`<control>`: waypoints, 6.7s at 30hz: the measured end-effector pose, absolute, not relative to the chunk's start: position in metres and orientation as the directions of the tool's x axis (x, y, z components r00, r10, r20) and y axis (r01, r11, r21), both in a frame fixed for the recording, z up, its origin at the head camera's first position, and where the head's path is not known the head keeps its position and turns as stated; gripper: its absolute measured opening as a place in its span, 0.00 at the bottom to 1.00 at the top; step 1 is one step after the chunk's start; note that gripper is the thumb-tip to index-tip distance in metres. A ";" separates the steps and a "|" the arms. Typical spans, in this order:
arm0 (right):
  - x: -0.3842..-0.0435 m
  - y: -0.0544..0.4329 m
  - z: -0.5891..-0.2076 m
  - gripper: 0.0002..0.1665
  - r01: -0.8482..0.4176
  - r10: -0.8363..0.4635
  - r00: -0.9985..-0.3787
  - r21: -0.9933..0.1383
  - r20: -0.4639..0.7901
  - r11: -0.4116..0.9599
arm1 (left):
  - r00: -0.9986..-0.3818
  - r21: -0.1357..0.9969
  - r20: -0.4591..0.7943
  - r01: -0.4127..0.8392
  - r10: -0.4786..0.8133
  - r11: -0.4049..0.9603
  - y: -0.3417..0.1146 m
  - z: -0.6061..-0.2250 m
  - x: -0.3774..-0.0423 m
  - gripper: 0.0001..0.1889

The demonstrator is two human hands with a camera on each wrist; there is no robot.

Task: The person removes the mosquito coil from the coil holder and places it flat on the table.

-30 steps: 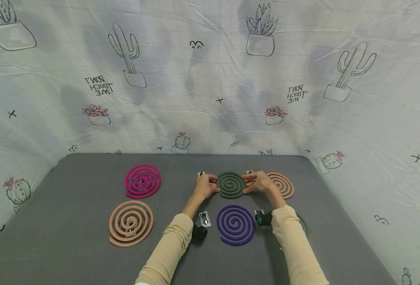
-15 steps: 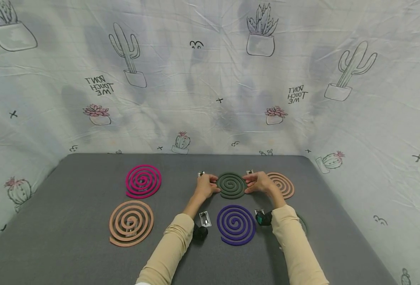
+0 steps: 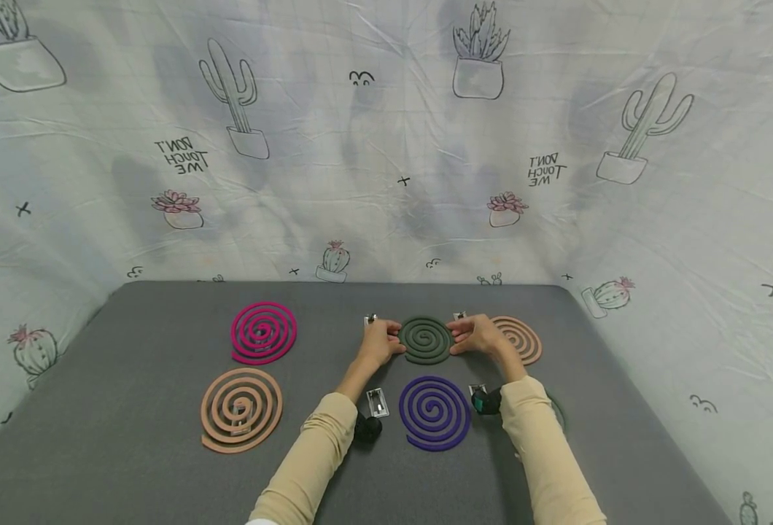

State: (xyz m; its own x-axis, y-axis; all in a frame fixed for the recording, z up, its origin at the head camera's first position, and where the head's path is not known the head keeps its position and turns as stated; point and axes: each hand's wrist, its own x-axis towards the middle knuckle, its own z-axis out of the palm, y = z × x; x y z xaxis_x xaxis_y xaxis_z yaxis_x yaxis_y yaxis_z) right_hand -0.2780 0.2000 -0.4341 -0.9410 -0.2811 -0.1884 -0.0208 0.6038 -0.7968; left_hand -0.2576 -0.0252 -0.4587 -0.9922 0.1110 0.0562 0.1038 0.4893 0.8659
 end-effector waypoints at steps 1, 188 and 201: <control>-0.278 0.199 -0.434 0.33 -0.021 -0.282 -0.940 -0.795 -0.191 0.607 | -0.992 0.862 0.057 0.105 0.112 0.495 -0.026 -0.458 -0.257 0.22; -0.135 -0.056 -0.437 0.32 -0.094 -0.419 -0.908 -0.977 0.006 0.191 | -0.997 0.927 -0.063 -0.045 0.035 0.373 -0.297 -0.426 -0.062 0.30; -0.136 -0.048 -0.435 0.32 -0.078 -0.431 -0.902 -0.986 0.006 0.149 | -0.997 0.926 -0.052 -0.029 0.051 0.378 -0.292 -0.422 -0.062 0.30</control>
